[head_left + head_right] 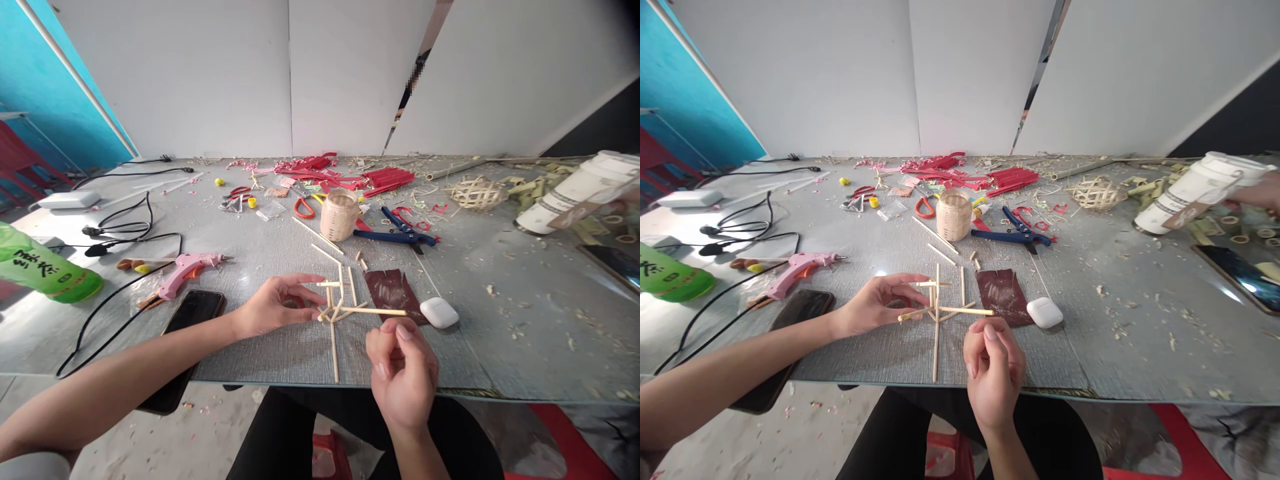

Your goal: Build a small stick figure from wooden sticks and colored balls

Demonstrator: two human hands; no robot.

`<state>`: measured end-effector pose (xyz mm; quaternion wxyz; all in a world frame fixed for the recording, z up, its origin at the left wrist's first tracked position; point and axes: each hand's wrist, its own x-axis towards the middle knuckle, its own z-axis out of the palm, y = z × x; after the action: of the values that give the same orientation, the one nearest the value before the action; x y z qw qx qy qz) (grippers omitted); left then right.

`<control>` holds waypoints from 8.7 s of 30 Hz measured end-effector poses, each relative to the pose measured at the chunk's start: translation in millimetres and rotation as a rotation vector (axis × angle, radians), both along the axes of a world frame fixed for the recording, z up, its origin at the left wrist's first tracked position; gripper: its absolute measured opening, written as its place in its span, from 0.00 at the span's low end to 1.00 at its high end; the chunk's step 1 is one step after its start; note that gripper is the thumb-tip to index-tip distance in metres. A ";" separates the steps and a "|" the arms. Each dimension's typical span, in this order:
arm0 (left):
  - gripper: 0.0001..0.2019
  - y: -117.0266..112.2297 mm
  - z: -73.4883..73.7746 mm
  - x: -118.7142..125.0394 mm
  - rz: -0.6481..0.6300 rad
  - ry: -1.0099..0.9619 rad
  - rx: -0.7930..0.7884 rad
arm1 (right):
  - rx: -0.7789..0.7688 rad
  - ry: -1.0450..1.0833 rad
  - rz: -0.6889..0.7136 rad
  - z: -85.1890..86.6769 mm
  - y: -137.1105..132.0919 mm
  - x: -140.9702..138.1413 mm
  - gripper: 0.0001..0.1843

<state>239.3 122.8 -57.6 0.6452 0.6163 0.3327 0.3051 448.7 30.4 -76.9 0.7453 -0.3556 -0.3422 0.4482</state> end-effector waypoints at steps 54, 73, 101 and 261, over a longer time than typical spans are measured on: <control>0.26 -10.5 10.9 -0.5 0.001 0.188 0.435 | -0.093 -0.152 -0.017 -6.4 9.9 -0.2 0.11; 0.27 -13.5 11.7 0.6 -0.072 0.174 0.511 | -0.153 -0.260 0.055 -11.4 9.2 0.1 0.14; 0.24 -10.9 4.6 -2.2 -0.025 0.190 0.588 | -0.106 -0.242 0.024 -11.4 8.4 0.6 0.14; 0.07 -11.5 21.7 0.7 0.065 -0.067 0.886 | 0.098 -0.410 -0.303 -5.3 -4.7 -13.6 0.07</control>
<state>240.0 111.4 -35.9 0.3194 0.8121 0.1681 0.4584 435.1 25.7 -82.2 0.7353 -0.4498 -0.4504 0.2328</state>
